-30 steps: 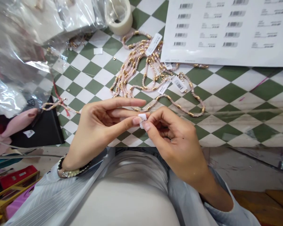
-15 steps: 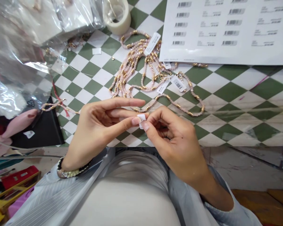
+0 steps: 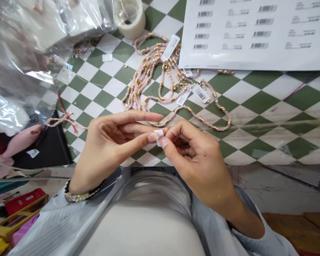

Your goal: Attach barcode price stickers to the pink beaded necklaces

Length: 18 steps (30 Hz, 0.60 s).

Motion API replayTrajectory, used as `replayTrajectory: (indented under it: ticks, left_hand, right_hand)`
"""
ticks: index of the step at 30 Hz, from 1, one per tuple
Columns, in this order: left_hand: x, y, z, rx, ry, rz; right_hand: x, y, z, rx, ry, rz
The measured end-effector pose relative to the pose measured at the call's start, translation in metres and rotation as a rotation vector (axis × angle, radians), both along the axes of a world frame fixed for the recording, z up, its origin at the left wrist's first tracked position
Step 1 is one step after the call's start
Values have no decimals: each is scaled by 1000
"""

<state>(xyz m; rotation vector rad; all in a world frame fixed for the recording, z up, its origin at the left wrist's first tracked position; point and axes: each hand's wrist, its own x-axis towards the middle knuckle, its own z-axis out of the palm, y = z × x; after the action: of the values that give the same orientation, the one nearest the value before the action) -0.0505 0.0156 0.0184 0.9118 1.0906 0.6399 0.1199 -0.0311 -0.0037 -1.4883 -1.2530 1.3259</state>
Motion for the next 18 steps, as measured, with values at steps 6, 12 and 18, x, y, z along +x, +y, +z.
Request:
replayTrajectory:
  ticks: [6, 12, 18]
  left_hand:
    - [1, 0, 2, -10, 18, -2]
    - [0, 0, 2, -1, 31, -17]
    - [0, 1, 2, 7, 49, -20]
  right_hand:
    - [0, -1, 0, 3, -6, -3]
    - [1, 0, 1, -18, -4, 1]
    - [0, 1, 1, -12, -2, -5]
